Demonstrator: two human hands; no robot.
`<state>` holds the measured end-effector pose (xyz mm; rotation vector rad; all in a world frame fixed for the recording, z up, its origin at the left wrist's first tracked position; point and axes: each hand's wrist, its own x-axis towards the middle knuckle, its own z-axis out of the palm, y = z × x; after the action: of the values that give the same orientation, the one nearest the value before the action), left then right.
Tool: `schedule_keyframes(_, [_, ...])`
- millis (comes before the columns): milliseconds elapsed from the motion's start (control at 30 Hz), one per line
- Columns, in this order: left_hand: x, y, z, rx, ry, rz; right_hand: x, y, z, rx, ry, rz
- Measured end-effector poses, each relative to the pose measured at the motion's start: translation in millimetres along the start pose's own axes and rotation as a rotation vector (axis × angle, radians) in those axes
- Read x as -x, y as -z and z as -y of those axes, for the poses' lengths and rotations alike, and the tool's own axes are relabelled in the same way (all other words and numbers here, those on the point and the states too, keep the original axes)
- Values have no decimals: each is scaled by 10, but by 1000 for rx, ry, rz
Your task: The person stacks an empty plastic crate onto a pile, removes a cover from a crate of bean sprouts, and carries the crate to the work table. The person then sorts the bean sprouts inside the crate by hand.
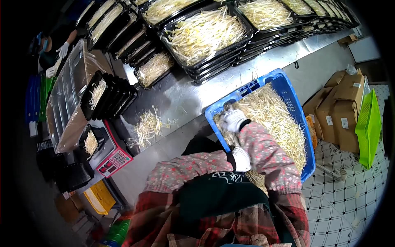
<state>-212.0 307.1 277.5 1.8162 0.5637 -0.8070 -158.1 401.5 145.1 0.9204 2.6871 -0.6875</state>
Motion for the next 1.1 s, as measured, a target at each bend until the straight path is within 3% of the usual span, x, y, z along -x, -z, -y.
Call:
schedule_keyframes(33, [-4,-218,-39,-109,17,-430,135,53,-97,-31,14,14])
schedule_keyframes(100, [-121,-615,118,-195,19,-945,407,306,-230,89,76,-19])
schedule_keyframes(167, [-74,-546,145,-219,112,-774,588,412,-344,65,83,-92])
schedule_keyframes(300, [-345,-451,-56,-66,138,-686,626,465,-440,73,70,-53])
schedule_keyframes(367, [-426,-339,-189,-64,174,-552,555,558,-379,80,21,74])
schedule_keyframes(433, [-496,-345,-205,-32,178,-564,388,774,-268,-13,-97,346])
schedule_keyframes(500, [-566,-323,-219,-28,180,-587,273,893,-36,-30,-96,325])
schedule_keyframes(567, [-520,-146,-274,-42,199,-204,-12,580,82,65,27,324])
schedule_keyframes(633, [-1711,-976,136,155,-228,-593,-143,130,281,214,-73,297])
schedule_keyframes(667, [-1102,-754,108,115,-357,-636,-181,70,328,216,-83,341])
schedule_keyframes(700, [-1361,-894,209,131,-362,-628,-230,51,361,223,-92,363])
schedule_keyframes(767, [-1184,-866,84,479,-594,-1013,1,-35,279,151,74,262])
schedule_keyframes(833, [-983,-719,54,-74,-124,-736,394,335,400,164,180,244])
schedule_keyframes(900, [-842,-690,-65,15,-85,-743,724,583,462,257,377,263])
schedule_keyframes(1033, [-618,-648,-69,109,-46,-793,840,703,662,349,320,445])
schedule_keyframes(1100, [-514,-637,-16,110,-37,-839,761,554,775,546,281,532])
